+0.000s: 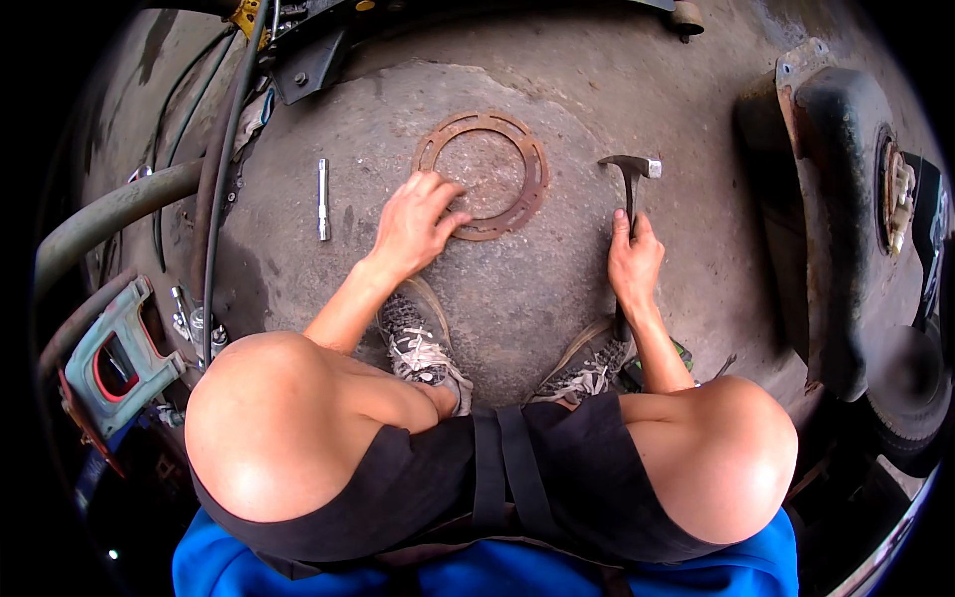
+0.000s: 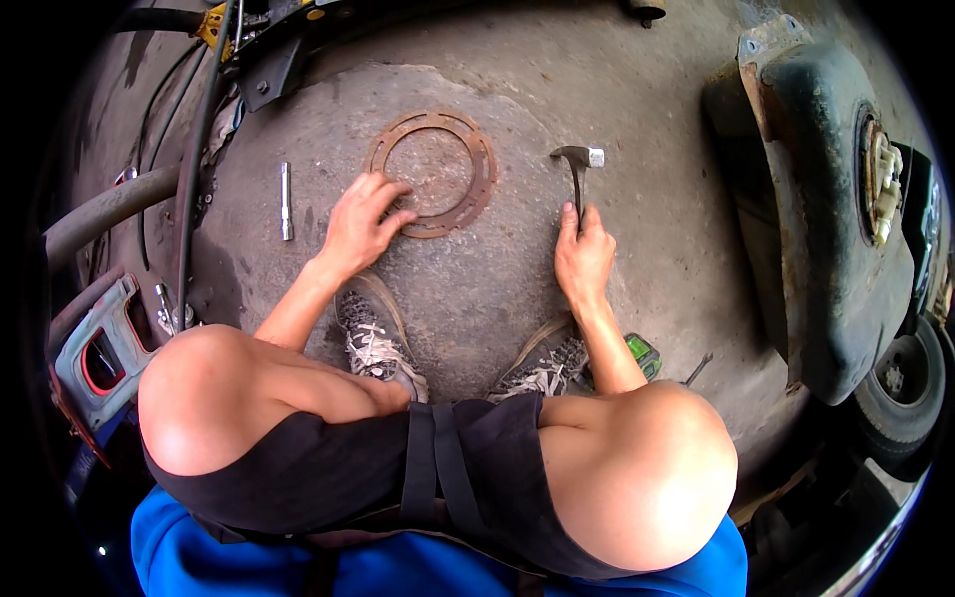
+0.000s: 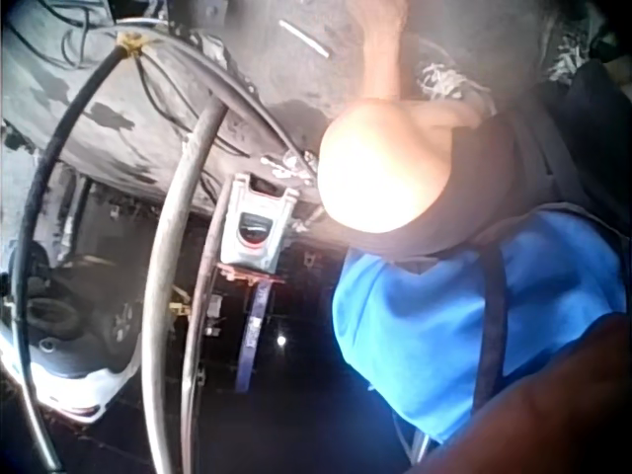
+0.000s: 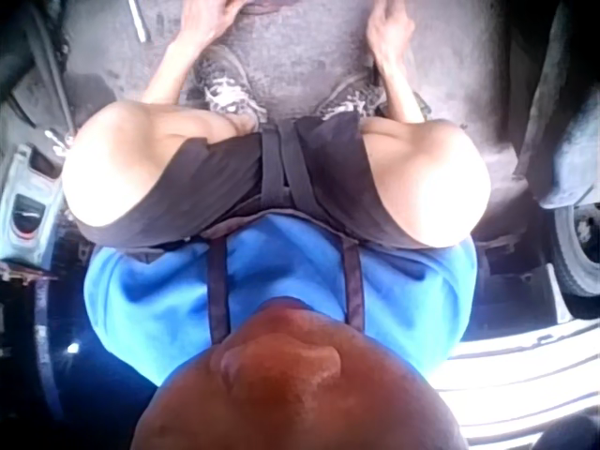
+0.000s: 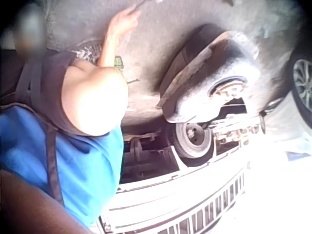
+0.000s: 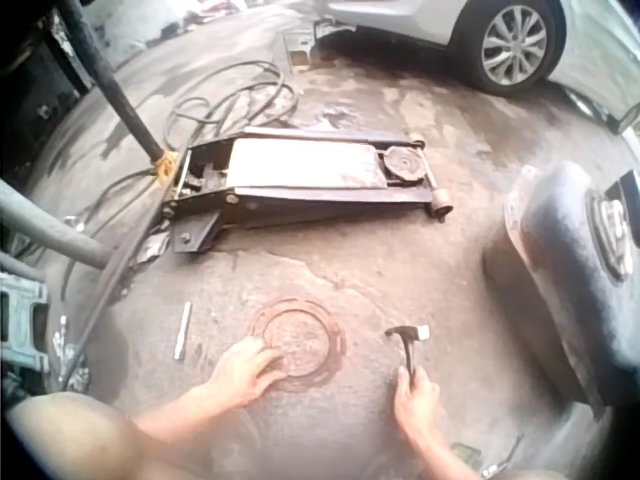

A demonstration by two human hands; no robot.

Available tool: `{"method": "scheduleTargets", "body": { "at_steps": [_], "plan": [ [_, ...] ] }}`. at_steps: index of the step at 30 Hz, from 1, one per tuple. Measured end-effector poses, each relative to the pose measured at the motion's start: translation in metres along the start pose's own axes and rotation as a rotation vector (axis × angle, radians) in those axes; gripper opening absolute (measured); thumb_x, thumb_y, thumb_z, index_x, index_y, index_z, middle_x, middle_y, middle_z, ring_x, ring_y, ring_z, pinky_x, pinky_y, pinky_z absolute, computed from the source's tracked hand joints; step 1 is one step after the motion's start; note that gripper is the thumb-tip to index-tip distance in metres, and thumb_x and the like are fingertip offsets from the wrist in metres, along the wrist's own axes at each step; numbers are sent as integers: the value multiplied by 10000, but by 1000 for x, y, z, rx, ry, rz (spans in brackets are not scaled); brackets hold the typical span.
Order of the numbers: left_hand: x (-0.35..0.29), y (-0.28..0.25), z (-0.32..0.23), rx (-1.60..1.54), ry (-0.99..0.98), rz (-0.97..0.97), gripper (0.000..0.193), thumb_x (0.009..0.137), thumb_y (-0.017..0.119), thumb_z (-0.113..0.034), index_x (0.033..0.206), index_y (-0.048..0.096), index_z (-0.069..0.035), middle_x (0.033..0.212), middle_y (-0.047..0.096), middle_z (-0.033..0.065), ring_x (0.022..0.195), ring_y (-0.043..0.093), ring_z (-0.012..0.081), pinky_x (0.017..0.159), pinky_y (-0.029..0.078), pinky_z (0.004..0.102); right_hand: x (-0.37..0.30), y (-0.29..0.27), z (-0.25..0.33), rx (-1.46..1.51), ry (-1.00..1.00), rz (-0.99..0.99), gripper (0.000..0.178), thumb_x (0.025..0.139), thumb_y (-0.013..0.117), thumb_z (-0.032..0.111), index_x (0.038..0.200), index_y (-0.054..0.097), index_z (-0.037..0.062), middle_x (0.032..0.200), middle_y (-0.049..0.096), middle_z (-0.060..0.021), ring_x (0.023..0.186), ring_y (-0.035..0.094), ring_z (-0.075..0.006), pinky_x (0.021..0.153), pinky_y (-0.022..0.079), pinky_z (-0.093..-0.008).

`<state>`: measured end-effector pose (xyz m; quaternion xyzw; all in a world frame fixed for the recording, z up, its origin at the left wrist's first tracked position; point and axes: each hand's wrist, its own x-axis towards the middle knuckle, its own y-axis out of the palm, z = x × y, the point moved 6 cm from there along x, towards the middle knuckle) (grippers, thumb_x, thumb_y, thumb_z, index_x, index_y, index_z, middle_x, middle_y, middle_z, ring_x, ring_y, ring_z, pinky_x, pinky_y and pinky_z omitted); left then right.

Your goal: The person taps a metal locking ring on a fuel tank using a hammer and a metal tool while kneeling on the ground.

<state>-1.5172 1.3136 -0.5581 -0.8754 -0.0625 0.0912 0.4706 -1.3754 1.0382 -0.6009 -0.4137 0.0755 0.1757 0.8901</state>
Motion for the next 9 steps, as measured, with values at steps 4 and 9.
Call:
{"method": "scheduleTargets", "body": {
  "at_steps": [4, 9],
  "plan": [
    [-1, 29, -34, 151, 115, 216, 473, 743, 810, -281, 1138, 641, -85, 1050, 584, 87, 1054, 547, 283, 899, 410, 423, 0, -4, 1, -4, 22, 7, 349, 1010, 569, 304, 929, 579, -35, 722, 612, -310, 760, 625, -521, 640, 469, -533],
    [18, 13, -32, 240, 185, 365, 440, 751, 807, -283, 1072, 625, -43, 1009, 555, 128, 1007, 535, 313, 890, 388, 450, 1, -1, -2, -30, 3, 12, 344, 1010, 556, 310, 922, 577, -21, 734, 621, -314, 762, 622, -531, 642, 470, -559]
  ]
}}
